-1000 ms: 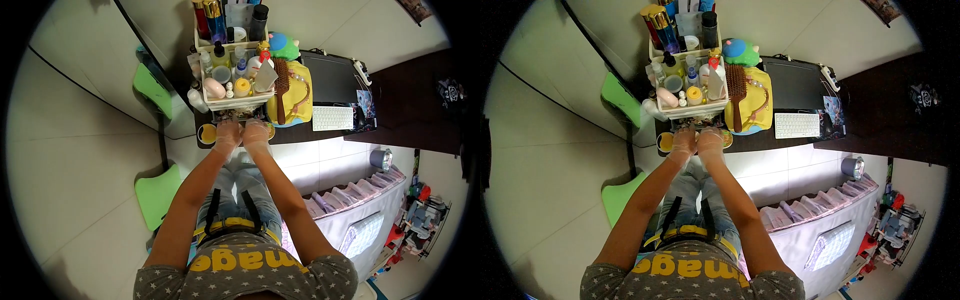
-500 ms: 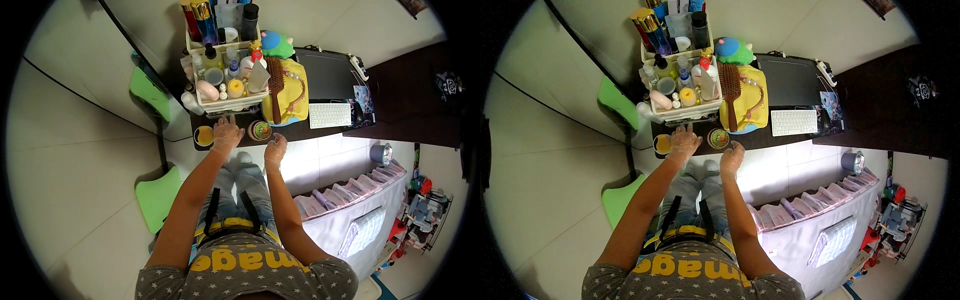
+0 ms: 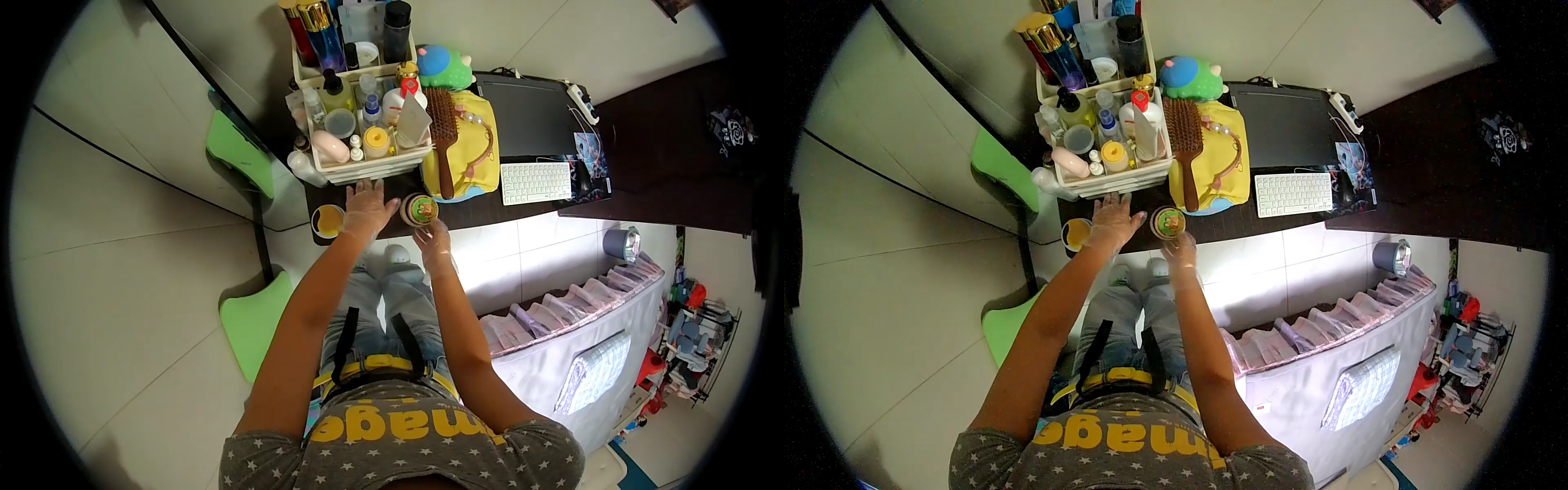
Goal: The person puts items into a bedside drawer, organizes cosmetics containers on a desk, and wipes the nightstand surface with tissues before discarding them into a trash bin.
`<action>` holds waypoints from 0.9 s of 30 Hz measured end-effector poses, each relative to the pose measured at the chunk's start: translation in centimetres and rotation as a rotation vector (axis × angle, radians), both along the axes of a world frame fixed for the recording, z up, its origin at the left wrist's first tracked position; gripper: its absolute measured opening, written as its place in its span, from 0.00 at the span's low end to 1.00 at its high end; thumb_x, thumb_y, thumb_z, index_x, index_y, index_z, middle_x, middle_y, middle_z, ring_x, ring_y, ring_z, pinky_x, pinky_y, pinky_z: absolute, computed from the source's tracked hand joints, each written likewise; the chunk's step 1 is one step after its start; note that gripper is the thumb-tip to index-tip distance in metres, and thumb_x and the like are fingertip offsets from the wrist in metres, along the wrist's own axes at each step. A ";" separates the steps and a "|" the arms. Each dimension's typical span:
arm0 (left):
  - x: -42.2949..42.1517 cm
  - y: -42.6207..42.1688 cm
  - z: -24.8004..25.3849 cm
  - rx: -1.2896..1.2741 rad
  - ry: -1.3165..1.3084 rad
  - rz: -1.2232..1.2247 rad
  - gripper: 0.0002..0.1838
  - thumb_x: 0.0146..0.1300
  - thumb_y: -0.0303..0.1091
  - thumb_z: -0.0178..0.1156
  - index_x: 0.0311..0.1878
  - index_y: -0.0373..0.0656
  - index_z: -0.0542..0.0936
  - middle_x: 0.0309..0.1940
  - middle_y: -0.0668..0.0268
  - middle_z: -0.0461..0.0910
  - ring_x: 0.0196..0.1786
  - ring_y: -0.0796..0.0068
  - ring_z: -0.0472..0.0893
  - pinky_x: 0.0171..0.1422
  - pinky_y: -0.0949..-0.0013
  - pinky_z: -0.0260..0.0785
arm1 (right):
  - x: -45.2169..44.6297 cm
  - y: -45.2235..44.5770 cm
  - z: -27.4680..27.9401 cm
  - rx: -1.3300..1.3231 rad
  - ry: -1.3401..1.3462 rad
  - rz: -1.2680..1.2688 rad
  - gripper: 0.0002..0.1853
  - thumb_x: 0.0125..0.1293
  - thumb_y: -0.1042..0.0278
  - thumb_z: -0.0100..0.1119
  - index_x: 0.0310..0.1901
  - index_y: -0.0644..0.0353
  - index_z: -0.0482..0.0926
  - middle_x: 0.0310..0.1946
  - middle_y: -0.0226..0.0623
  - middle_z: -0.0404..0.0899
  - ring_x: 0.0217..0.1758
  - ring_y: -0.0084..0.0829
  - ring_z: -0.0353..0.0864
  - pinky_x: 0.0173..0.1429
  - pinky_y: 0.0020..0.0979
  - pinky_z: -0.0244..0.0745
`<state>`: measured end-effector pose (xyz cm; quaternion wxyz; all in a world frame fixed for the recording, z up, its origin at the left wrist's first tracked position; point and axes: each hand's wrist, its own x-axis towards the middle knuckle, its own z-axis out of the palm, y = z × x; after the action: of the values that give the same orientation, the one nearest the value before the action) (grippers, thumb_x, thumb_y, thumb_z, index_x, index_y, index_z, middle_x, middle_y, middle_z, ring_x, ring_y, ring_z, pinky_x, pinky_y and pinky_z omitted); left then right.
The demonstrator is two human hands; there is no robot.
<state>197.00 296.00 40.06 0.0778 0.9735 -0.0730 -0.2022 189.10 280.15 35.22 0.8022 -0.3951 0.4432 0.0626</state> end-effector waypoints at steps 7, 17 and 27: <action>-2.3 1.5 4.5 -0.169 -0.300 -0.017 0.17 0.56 0.42 0.53 0.43 0.41 0.78 0.42 0.59 0.76 0.50 0.59 0.73 0.57 0.56 0.61 | 0.8 0.8 -0.3 0.118 -0.157 0.182 0.19 0.60 0.54 0.59 0.47 0.54 0.69 0.35 0.29 0.73 0.35 0.23 0.72 0.43 0.25 0.71; -6.3 9.2 4.6 -0.409 -0.621 0.576 0.12 0.54 0.34 0.55 0.42 0.45 0.79 0.41 0.57 0.77 0.46 0.56 0.73 0.52 0.57 0.65 | 6.2 3.2 -2.9 -0.066 0.045 0.184 0.19 0.59 0.51 0.59 0.44 0.55 0.71 0.32 0.31 0.71 0.35 0.25 0.72 0.41 0.24 0.71; -8.1 9.9 0.9 -1.149 0.313 1.741 0.37 0.55 0.53 0.58 0.62 0.41 0.60 0.62 0.55 0.58 0.58 0.51 0.66 0.56 0.48 0.65 | -1.8 6.6 -2.9 0.205 0.032 0.244 0.25 0.59 0.52 0.58 0.53 0.60 0.67 0.38 0.42 0.76 0.37 0.38 0.77 0.41 0.34 0.73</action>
<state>188.93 305.87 40.92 0.6542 0.4697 0.5772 -0.1349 187.33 286.71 32.33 0.8175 -0.3612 0.3961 0.2106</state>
